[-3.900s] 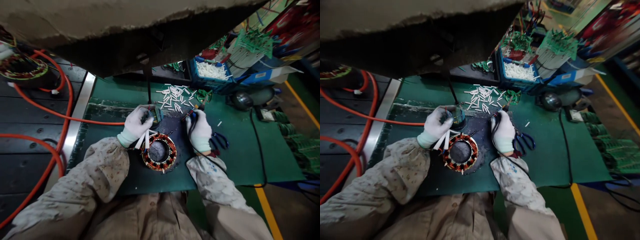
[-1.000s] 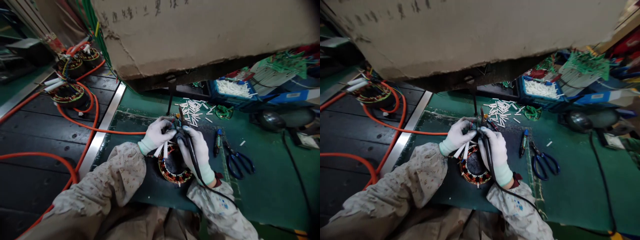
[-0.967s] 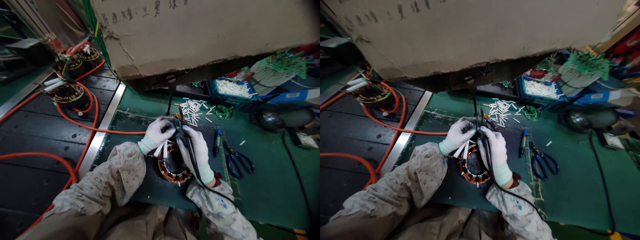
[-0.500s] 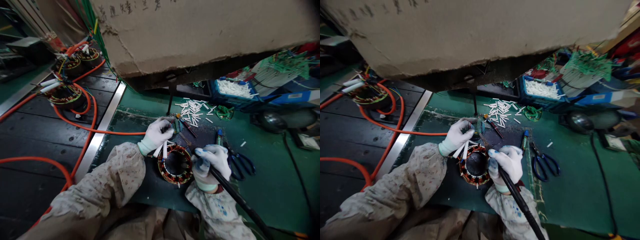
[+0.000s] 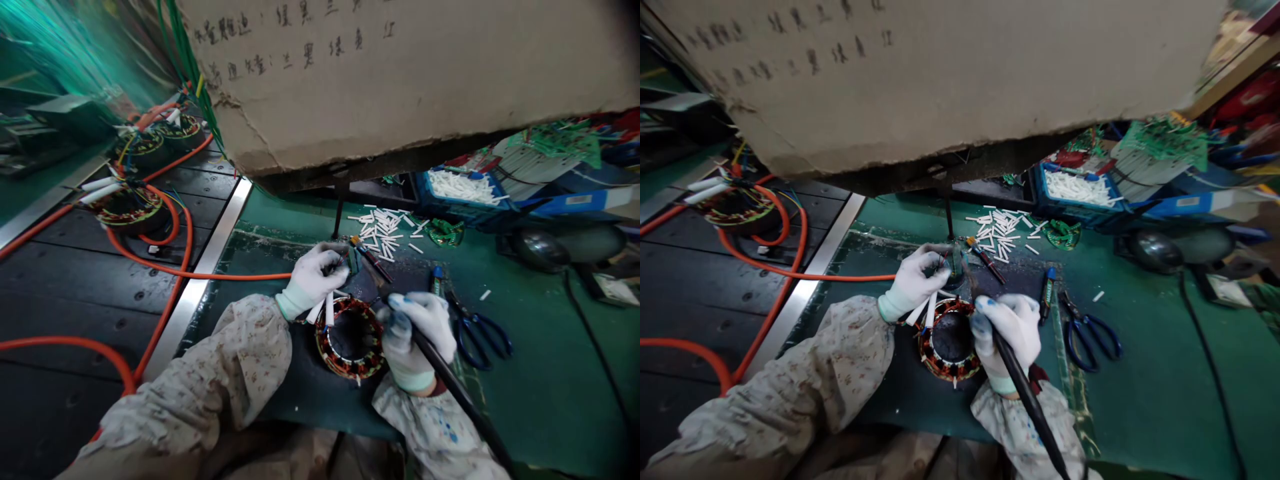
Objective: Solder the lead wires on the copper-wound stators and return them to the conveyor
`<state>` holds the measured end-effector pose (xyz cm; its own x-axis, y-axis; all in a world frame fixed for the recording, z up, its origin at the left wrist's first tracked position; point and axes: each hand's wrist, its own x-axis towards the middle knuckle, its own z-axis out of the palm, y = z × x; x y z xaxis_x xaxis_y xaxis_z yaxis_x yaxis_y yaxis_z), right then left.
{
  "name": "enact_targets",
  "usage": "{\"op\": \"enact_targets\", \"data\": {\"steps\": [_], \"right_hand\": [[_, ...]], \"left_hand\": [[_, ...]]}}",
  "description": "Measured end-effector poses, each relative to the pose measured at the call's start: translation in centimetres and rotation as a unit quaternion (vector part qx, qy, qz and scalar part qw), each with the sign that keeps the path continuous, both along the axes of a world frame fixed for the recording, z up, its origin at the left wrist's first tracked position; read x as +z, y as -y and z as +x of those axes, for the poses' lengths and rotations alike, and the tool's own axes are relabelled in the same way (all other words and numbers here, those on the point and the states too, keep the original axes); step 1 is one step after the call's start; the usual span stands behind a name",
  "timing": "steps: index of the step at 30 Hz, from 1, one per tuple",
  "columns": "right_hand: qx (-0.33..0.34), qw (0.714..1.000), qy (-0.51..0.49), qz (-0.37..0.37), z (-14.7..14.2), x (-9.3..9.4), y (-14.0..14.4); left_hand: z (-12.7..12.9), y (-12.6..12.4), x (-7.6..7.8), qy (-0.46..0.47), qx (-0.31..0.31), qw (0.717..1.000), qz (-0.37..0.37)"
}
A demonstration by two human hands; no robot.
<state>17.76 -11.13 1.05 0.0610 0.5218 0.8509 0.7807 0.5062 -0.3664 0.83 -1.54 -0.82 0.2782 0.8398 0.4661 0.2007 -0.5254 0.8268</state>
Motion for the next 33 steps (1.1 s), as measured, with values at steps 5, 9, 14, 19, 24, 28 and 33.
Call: {"op": "enact_targets", "data": {"steps": [5, 9, 14, 19, 24, 28, 33], "right_hand": [[-0.011, 0.992, 0.059, -0.11, -1.6, 0.7, -2.1], [-0.024, 0.989, 0.041, -0.137, -1.5, -0.3, -2.3], [-0.015, 0.982, 0.023, -0.186, -1.2, -1.1, -1.9], [-0.032, 0.987, -0.011, -0.158, -0.9, -1.3, -1.2], [-0.034, 0.998, -0.062, -0.004, 0.3, -1.5, 0.6], [-0.003, 0.999, -0.049, -0.001, 0.4, -1.0, 1.0], [-0.023, 0.999, -0.033, -0.013, 0.3, -1.2, 0.9]], "left_hand": [[0.0, 0.0, 0.0, 0.001, 0.0, 1.0, 0.015], [0.0, 0.2, 0.2, -0.01, 0.012, 1.0, 0.013], [-0.1, 0.1, 0.5, -0.025, 0.012, 1.0, -0.012], [-0.1, -0.3, 0.5, -0.035, 0.01, 0.999, -0.038], [0.0, -0.3, 0.5, -0.061, 0.034, 0.997, -0.045], [0.0, -0.3, 0.4, -0.062, 0.027, 0.996, -0.056], [-0.1, -0.4, 0.3, -0.074, 0.027, 0.996, -0.052]]}}
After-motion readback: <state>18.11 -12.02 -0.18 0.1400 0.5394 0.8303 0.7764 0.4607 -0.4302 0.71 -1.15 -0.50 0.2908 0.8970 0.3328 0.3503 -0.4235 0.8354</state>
